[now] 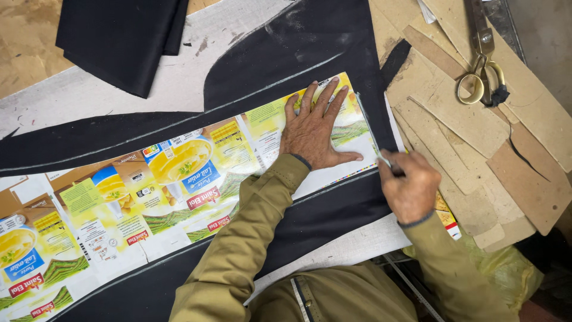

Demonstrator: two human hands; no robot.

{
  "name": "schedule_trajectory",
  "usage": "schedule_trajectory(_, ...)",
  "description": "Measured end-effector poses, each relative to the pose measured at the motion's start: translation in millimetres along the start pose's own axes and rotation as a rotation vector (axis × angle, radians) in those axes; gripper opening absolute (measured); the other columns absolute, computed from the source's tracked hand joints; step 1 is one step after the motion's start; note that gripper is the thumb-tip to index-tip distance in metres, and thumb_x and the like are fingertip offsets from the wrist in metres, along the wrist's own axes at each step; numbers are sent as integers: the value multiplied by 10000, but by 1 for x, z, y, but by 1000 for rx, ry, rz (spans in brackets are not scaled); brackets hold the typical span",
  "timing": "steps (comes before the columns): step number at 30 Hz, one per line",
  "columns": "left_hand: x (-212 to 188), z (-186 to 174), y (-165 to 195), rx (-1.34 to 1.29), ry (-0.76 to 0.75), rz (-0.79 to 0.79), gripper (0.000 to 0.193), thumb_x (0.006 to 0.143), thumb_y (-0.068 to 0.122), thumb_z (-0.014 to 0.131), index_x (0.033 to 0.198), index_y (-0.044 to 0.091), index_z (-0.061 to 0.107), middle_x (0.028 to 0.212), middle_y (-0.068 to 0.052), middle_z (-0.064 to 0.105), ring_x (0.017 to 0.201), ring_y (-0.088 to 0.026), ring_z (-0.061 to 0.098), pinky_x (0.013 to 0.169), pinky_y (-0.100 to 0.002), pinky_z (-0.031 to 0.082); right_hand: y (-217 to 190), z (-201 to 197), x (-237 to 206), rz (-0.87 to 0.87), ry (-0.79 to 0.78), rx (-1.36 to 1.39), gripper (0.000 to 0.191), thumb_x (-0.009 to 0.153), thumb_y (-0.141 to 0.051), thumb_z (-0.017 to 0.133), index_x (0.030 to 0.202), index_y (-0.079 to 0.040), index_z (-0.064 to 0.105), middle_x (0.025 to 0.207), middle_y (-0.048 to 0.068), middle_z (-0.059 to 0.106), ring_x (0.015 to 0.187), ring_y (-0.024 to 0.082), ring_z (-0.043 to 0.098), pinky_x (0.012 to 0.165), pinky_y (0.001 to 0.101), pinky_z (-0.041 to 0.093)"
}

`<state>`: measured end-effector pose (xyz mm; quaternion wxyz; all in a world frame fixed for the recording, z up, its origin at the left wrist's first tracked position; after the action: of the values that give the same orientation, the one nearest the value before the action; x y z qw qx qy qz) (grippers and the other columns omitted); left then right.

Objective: The person lays a printed paper pattern sheet over black fabric on the cutting table and smooths it flat by hand. They trace around the pattern edges with chalk, lift the pattern away, and cut the fabric along the chalk outline with scissors.

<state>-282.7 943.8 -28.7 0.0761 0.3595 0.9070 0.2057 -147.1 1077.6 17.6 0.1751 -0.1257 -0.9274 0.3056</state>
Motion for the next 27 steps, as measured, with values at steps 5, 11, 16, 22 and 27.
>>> schedule_trajectory(5, 0, 1, -1, 3, -18, -5, 1380, 539, 891, 775, 1582, 136, 280, 1652, -113, 235, 1512, -432, 189, 1172, -649, 120, 13, -20, -30, 157, 0, 119, 230, 838, -3, 822, 1063, -16, 772, 877, 141, 714, 723, 200, 722, 665, 310, 563)
schedule_trajectory(11, 0, -1, -3, -12, -6, -17, 1431, 537, 890, 773, 1580, 48, 272, 1655, -115, 248, 1524, -407, 215, 1195, -629, 137, 2, 18, 38, 1, 47, 163, 209, 876, 28, 812, 1076, 6, 754, 944, 160, 732, 781, 200, 745, 699, 303, 583)
schedule_trajectory(16, 4, 1, -2, 0, -26, -29, 1430, 517, 880, 779, 1567, 47, 282, 1654, -106, 235, 1522, -385, 199, 1196, -624, 134, -2, 37, 64, -75, 56, 110, 184, 865, 25, 814, 1033, 4, 743, 893, 159, 715, 724, 226, 728, 662, 325, 579)
schedule_trajectory(22, 7, 8, -1, -28, -51, -30, 1426, 527, 877, 772, 1564, 31, 281, 1663, -102, 221, 1535, -363, 179, 1192, -623, 147, -2, 54, 90, -144, 46, 81, 184, 877, 15, 814, 1049, -9, 754, 894, 162, 708, 730, 236, 729, 651, 338, 573)
schedule_trajectory(27, 8, 8, 1, -20, -37, -28, 1416, 544, 881, 760, 1567, 24, 288, 1661, -108, 244, 1535, -363, 199, 1185, -630, 162, -4, 88, 155, -260, 122, 97, 181, 858, 17, 854, 1007, 4, 751, 863, 166, 725, 742, 246, 738, 656, 333, 569)
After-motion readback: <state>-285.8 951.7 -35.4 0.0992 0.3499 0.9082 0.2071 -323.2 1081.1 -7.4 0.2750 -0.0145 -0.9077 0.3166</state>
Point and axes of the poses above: each hand's wrist, its own x-axis towards the middle knuckle, its own z-axis out of the palm, y = z × x, the point moved 10 cm from there along x, towards the middle knuckle
